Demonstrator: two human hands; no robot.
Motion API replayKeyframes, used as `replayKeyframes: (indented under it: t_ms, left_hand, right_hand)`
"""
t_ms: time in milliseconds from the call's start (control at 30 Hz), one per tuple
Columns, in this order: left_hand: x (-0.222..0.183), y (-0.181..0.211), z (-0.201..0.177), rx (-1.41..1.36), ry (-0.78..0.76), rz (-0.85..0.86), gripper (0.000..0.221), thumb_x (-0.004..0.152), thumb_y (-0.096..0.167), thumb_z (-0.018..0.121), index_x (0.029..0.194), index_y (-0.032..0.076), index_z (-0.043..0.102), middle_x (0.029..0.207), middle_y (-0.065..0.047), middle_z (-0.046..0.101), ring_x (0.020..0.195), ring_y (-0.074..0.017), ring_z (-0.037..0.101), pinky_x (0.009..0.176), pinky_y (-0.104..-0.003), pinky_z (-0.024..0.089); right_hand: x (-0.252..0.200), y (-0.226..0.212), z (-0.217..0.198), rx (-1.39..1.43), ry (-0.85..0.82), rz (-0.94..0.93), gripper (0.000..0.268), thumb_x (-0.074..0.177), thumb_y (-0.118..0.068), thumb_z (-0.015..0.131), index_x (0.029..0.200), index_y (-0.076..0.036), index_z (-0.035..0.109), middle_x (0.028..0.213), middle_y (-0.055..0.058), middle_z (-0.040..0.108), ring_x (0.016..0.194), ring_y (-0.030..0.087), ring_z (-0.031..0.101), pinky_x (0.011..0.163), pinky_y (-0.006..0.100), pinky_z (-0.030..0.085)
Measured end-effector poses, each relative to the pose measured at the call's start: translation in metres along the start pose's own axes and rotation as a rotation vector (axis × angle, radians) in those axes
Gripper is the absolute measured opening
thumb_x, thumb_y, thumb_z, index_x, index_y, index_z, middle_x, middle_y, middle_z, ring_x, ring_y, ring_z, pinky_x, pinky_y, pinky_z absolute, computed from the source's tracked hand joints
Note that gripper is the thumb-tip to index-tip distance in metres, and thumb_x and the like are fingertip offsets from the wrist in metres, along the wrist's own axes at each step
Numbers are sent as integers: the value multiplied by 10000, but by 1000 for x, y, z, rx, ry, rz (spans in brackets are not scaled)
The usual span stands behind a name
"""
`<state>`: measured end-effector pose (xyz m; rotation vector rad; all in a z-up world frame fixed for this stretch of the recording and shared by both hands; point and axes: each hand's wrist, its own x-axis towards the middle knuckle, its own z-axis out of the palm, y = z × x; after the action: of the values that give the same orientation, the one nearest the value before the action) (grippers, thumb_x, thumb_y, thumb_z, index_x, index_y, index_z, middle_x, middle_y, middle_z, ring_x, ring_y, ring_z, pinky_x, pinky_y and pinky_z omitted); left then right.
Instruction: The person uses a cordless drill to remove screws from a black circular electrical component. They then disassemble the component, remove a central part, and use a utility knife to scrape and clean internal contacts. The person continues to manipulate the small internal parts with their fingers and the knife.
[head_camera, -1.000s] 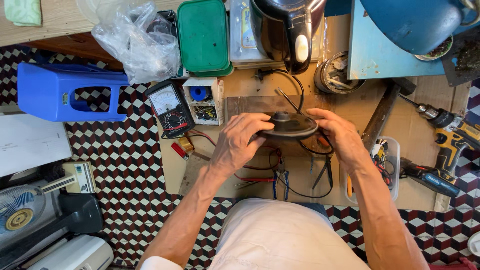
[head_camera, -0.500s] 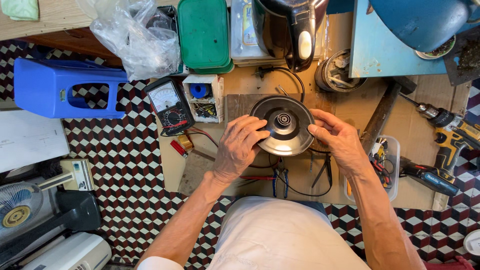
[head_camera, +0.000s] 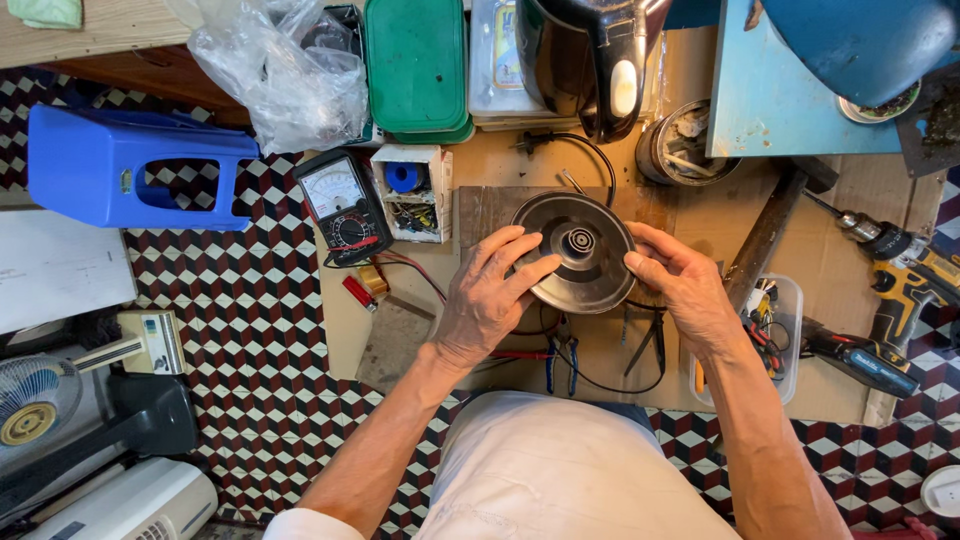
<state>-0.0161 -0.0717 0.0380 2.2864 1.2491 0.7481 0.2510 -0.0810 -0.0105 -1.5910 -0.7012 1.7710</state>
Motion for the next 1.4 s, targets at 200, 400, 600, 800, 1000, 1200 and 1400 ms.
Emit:
replayKeyframes:
  t_ms: [200, 400, 600, 800, 1000, 1200, 1400]
  left_hand:
    - [1, 3, 5, -41, 55, -72, 626, 807, -15, 766, 1374, 153, 561, 1445, -139, 534, 1383, -318, 497, 1144, -384, 506]
    - [-4, 1, 21, -664, -32, -861, 648, 997, 14, 532, 1614, 159, 401, 1386, -141, 706, 1097, -306, 673, 974, -371, 551]
    - [1, -4, 29, -1073, 53, -796, 796, 898, 209, 690, 1573, 21, 313, 1419, -163, 580, 1315, -228, 573, 1106, -359, 482]
    - [19, 4, 32, -941, 61, -895, 897, 760, 392, 839, 1453, 3, 423, 1306, -169, 648, 1202, -250, 665, 1019, -379, 578]
    - [14, 2, 31, -934, 63, -905, 873, 753, 364, 863, 1431, 3, 447, 1289, -157, 665, 1185, -236, 674, 1003, -358, 578]
    - [1, -6, 48, -969, 46, -878, 889, 777, 333, 858, 1454, -8, 394, 1315, -166, 644, 1204, -237, 654, 1015, -366, 568]
    - [-14, -12, 65, -930, 49, -852, 876, 795, 315, 844, 1460, -9, 375, 1310, -181, 642, 1195, -245, 657, 1002, -375, 575]
  right_hand:
    - [-1, -3, -2, 24, -34, -40, 544, 917, -140, 707, 1441, -40, 597, 1145, 13, 711, 1040, 84, 608, 934, 250, 449]
    - [-7, -3, 1, 36, -62, -66, 587, 892, -105, 708, 1459, -46, 568, 1182, 14, 691, 1121, 103, 624, 1057, 282, 456]
    - [-9, -5, 8, -2, -54, -50, 591, 895, -119, 711, 1461, -45, 558, 1159, 22, 691, 1095, 107, 632, 1025, 283, 485]
    - [-14, -8, 17, -45, -41, -68, 590, 892, -97, 713, 1459, -57, 554, 1090, 14, 672, 1023, 111, 638, 953, 269, 527]
    - [-18, -11, 24, -35, -31, -91, 555, 888, -123, 740, 1408, -17, 577, 1140, 37, 672, 1072, 108, 635, 963, 259, 509]
    - [-11, -19, 39, -117, 57, -11, 666, 825, -260, 778, 1388, -17, 517, 1204, 87, 704, 1084, 157, 670, 883, 303, 545]
    - [-2, -19, 47, -446, 113, -5, 793, 769, -367, 844, 1368, 41, 523, 1205, 187, 700, 1097, 245, 700, 923, 349, 566]
